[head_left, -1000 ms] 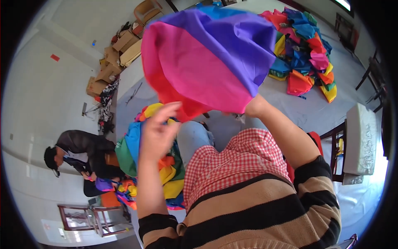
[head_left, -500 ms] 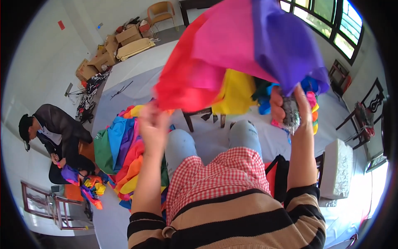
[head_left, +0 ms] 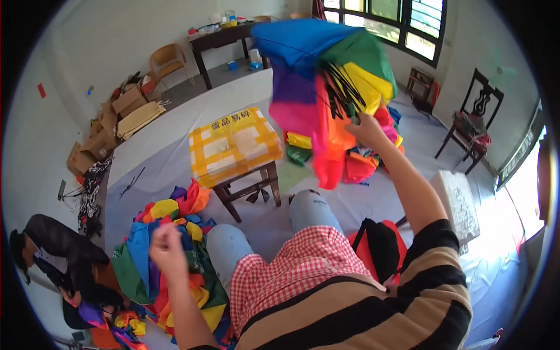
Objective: Assembling multi-colored umbrellas by securing the fabric to the ribs using a small needle-like tool.
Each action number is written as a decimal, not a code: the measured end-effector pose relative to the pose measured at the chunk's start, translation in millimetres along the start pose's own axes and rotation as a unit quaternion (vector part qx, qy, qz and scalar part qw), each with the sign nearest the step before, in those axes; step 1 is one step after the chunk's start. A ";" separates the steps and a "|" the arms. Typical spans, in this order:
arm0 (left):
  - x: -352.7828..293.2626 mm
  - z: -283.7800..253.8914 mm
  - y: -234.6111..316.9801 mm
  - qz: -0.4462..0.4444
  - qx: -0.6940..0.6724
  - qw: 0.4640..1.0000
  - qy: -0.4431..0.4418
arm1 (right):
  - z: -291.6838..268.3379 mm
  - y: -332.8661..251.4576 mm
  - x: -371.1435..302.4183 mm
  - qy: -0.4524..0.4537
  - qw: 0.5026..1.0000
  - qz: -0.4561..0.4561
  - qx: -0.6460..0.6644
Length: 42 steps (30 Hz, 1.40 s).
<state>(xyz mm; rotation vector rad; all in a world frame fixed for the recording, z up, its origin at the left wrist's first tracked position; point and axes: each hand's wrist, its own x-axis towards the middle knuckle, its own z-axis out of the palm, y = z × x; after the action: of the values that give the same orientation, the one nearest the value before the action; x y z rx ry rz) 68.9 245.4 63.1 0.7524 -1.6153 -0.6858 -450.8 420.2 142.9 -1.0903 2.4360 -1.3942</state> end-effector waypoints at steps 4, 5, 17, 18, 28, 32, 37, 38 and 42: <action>53.3 -74.3 -20.2 -0.099 0.002 0.991 0.091 | -3.6 -58.3 -46.4 0.032 0.895 -0.322 -0.308; 64.7 -85.9 -28.5 -0.115 -0.029 0.982 0.145 | -4.2 -74.6 -55.3 0.021 0.897 -0.320 -0.304; 40.0 -143.1 -51.8 -0.160 0.245 0.924 -0.246 | 90.8 -131.2 -126.8 -0.444 0.862 -0.243 0.006; 33.5 -143.3 -53.5 -0.184 0.223 0.927 -0.238 | 100.0 -137.7 -130.8 -0.468 0.853 -0.227 0.033; -75.8 -99.4 -75.0 -0.381 -0.015 0.915 -0.132 | 163.1 -136.2 -197.2 -0.401 0.838 -0.259 0.264; -106.9 -61.3 -86.7 -0.429 -0.126 0.890 -0.090 | 166.3 -128.4 -190.5 -0.605 0.566 0.226 0.513; -109.4 16.5 -99.0 -0.449 -0.302 0.839 -0.062 | 154.7 -126.0 -160.5 -0.587 0.605 0.135 0.521; -94.7 33.7 -101.9 -0.440 -0.342 0.828 -0.060 | 146.0 -136.2 -146.2 -0.535 0.725 0.063 0.429; -53.5 87.2 -92.9 -0.488 -0.437 0.753 -0.060 | 101.1 -157.2 -92.7 -0.338 0.909 -0.156 0.188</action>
<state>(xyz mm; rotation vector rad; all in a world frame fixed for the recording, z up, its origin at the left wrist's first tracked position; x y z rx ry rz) -0.6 232.5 -55.6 0.7852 -0.6841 -2.0928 -256.4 360.1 189.3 -1.5655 1.4901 -1.2038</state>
